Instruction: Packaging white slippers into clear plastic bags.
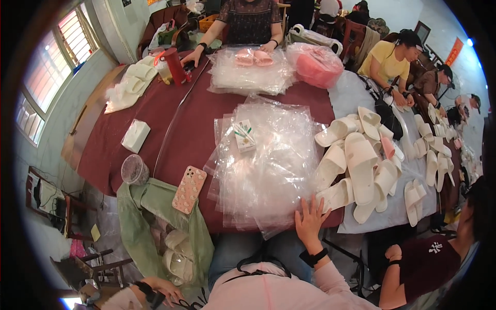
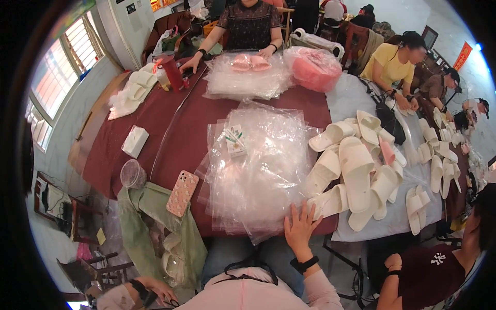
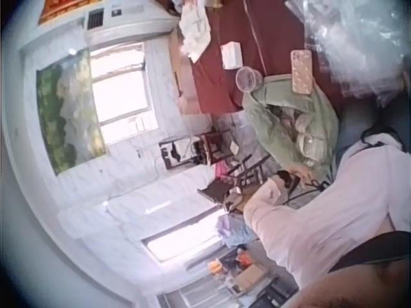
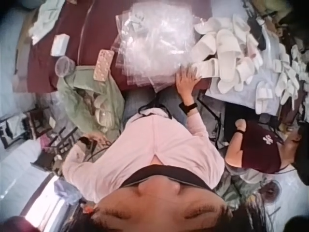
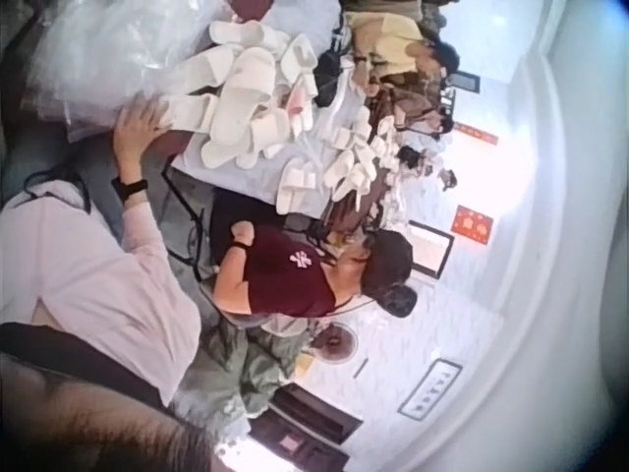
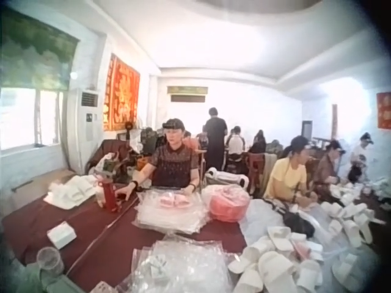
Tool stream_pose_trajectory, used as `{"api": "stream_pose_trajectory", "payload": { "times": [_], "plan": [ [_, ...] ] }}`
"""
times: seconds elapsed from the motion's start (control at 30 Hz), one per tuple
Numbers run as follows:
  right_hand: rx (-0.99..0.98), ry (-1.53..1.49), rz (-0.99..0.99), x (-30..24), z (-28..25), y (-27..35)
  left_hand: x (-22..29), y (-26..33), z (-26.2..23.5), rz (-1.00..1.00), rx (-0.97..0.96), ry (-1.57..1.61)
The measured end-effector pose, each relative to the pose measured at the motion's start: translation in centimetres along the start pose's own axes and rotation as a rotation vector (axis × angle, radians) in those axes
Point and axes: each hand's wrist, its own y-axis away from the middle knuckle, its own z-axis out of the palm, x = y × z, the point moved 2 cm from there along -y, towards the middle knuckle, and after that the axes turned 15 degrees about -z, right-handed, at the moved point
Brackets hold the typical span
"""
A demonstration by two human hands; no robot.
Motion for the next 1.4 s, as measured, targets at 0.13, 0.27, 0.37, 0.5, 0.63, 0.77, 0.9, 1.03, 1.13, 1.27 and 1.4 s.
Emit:
{"api": "stream_pose_trajectory", "payload": {
  "times": [0.13, 0.27, 0.37, 0.5, 0.63, 0.77, 0.9, 1.03, 1.13, 1.27, 1.4],
  "plan": [
    [0.298, -0.153, 0.088, -0.6, -0.5, 0.2, 11.9, 11.9, -7.1, 0.307, 0.548, -0.520],
    [0.303, -0.340, -0.180, -1.7, 0.2, -1.8, 26.8, 17.7, -12.0, 0.786, 1.010, 0.080],
    [-0.014, -0.268, -0.417, -4.4, 0.9, -3.9, 32.9, 17.2, -18.5, 0.854, 1.540, -0.198],
    [-0.025, -0.157, -0.387, -4.3, 2.8, -4.4, 41.7, 18.7, -22.9, 0.629, 1.662, -0.145],
    [0.007, -0.167, -0.371, -4.1, 3.2, -4.1, 45.8, 19.3, -22.4, 0.217, 1.945, -0.012],
    [0.013, -0.163, -0.386, -4.1, 3.2, -3.9, 47.4, 17.7, -23.1, 0.274, 1.774, 0.140],
    [0.038, -0.202, -0.376, -4.5, 3.3, -4.0, 46.4, 18.6, -25.9, 0.349, 1.740, 0.285],
    [0.003, -0.194, -0.284, -4.0, 3.8, -4.3, 45.5, 19.5, -25.7, 0.947, 1.449, 0.470],
    [-0.030, -0.216, -0.231, -6.3, 3.4, -5.7, 42.3, 19.0, -28.3, 1.192, 1.496, 0.403],
    [0.022, -0.164, -0.141, -5.8, 4.0, -6.4, 44.0, 20.7, -24.1, 0.885, 1.717, -0.209],
    [0.058, -0.134, -0.158, -7.2, 5.2, -7.5, 43.5, 20.7, -26.6, 0.859, 1.789, -0.349]
  ]
}}
